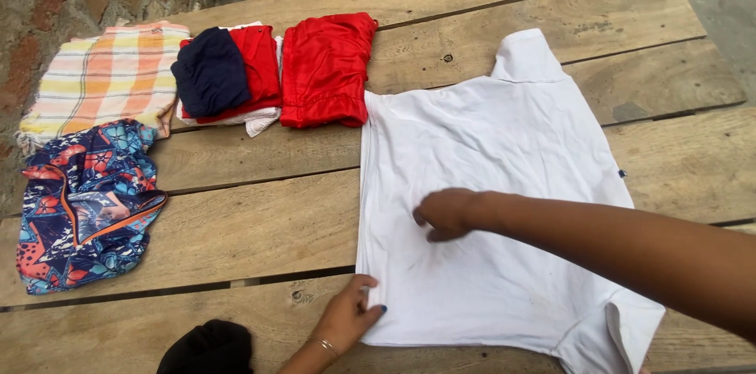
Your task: Folding various items of clothing including shirts and shorts on a wooden table.
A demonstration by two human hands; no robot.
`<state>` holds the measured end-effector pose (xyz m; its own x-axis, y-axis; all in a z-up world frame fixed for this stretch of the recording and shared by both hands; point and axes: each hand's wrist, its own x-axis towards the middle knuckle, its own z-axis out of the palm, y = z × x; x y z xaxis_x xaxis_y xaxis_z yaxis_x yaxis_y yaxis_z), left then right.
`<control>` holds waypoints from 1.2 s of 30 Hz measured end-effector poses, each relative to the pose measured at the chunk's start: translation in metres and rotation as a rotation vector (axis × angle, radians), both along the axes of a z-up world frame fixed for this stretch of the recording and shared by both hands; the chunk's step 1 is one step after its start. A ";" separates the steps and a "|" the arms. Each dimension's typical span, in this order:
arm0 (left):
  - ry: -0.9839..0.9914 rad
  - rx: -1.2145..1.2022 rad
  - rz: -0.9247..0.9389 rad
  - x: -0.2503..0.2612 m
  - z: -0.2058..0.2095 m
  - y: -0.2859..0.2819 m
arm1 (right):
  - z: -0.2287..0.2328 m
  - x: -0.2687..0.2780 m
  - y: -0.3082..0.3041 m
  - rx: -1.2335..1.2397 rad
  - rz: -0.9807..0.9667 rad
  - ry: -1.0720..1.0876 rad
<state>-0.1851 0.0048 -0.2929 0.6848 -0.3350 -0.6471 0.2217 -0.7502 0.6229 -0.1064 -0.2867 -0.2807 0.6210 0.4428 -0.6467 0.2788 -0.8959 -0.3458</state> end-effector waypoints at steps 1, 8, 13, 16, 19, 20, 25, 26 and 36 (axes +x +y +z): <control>-0.001 0.000 0.005 -0.004 0.005 -0.006 | 0.003 0.013 0.006 0.000 0.005 -0.001; -0.485 0.023 -0.844 -0.030 -0.048 -0.008 | -0.011 0.101 0.024 0.142 -0.249 -0.155; -0.232 0.120 -0.334 0.070 -0.016 -0.019 | -0.043 0.159 0.029 0.239 -0.424 -0.247; -0.276 -0.102 0.147 0.159 -0.062 -0.018 | -0.041 0.187 0.033 0.433 -0.767 -0.273; 0.048 -0.482 0.685 0.237 -0.048 -0.036 | -0.032 0.209 0.037 0.634 -1.145 -0.164; 0.106 -0.553 0.828 0.256 -0.040 -0.045 | -0.035 0.215 0.037 0.747 -1.263 -0.108; 0.225 -0.806 1.080 0.317 -0.046 -0.080 | -0.062 0.233 0.031 1.024 -1.399 -0.014; 0.231 -0.819 1.136 0.323 -0.051 -0.086 | -0.067 0.232 0.028 1.076 -1.406 -0.008; -0.142 -0.664 0.967 0.347 -0.074 -0.098 | -0.050 0.197 0.018 0.413 -0.726 -0.515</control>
<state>0.1619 -0.0936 -0.3673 0.8902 0.1206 -0.4394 0.4173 0.1715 0.8924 0.0908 -0.2689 -0.3310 0.9945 -0.0278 -0.1005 -0.0877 -0.7451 -0.6611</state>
